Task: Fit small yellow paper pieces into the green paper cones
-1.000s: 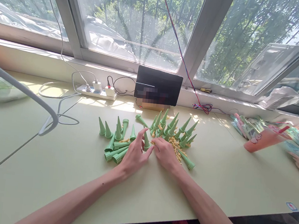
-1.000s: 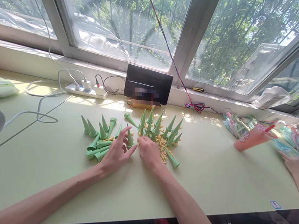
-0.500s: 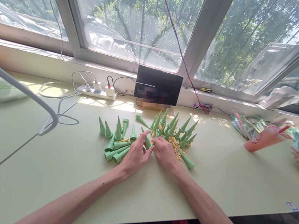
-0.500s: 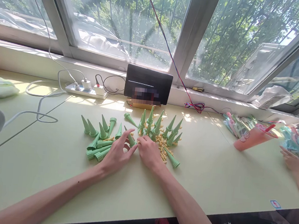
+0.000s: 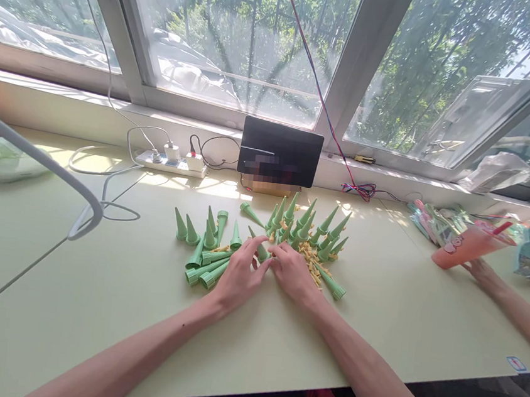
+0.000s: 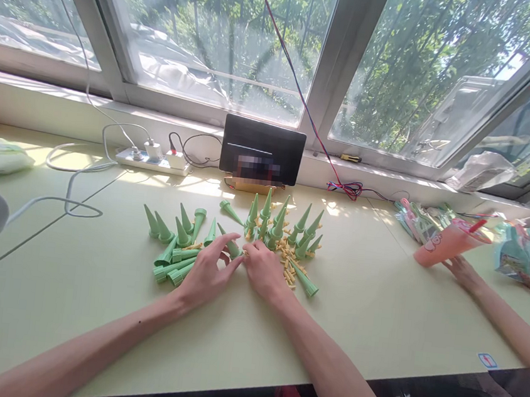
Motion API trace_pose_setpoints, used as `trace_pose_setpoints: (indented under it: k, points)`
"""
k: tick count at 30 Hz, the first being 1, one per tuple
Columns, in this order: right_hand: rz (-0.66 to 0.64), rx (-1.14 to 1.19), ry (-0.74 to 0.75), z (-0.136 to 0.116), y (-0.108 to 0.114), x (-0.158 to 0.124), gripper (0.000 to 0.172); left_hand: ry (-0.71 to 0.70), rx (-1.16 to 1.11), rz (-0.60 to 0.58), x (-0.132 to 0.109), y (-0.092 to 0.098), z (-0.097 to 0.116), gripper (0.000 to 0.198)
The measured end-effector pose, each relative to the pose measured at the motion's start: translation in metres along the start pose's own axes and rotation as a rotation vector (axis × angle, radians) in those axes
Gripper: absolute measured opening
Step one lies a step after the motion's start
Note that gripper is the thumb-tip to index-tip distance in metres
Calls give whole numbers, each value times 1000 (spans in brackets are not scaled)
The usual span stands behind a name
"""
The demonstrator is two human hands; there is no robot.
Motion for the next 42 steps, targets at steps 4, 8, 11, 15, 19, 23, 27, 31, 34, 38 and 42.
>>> trace_pose_setpoints:
  k: [4,8,11,15,19,23,27,31,34,38,42]
  points:
    - [-4,11,-6,0,1,-1,21,27,21,-2,0,0,-3,45]
    - [-7,26,-8,-1,2,-1,20,66,2,-13,0,-1,-9,51]
    - [0,35,-4,-1,2,-1,19,89,-26,-23,-1,-2,-11,55]
    - [14,41,6,-1,2,-1,19,114,-50,-44,-1,-4,-11,56]
    - [14,37,13,-1,2,-1,23,114,-47,-60,-1,-5,-8,53]
    - [23,39,22,-4,4,-1,21,89,-47,-59,0,-4,-7,50]
    - [39,63,27,-5,5,-1,20,53,-41,-69,0,-6,-4,47]
    - [50,84,28,-4,4,-1,18,32,-44,-75,1,-7,-2,45]
    - [58,115,41,-4,4,-1,16,33,-51,-73,1,-7,-2,45]
    - [59,159,48,-4,4,-1,16,44,-66,-82,1,-7,-4,45]
    - [65,189,48,-4,5,-2,16,39,-74,-88,1,-8,-3,44]
Point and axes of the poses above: each hand's wrist, its own x-axis towards the middle knuckle, its own y-axis out of the back of the hand, z = x × y, the point moved 10 cm from there along x, towards the middle knuckle, and after that the axes turned 12 degrees about -x, right-handed, at the moved point
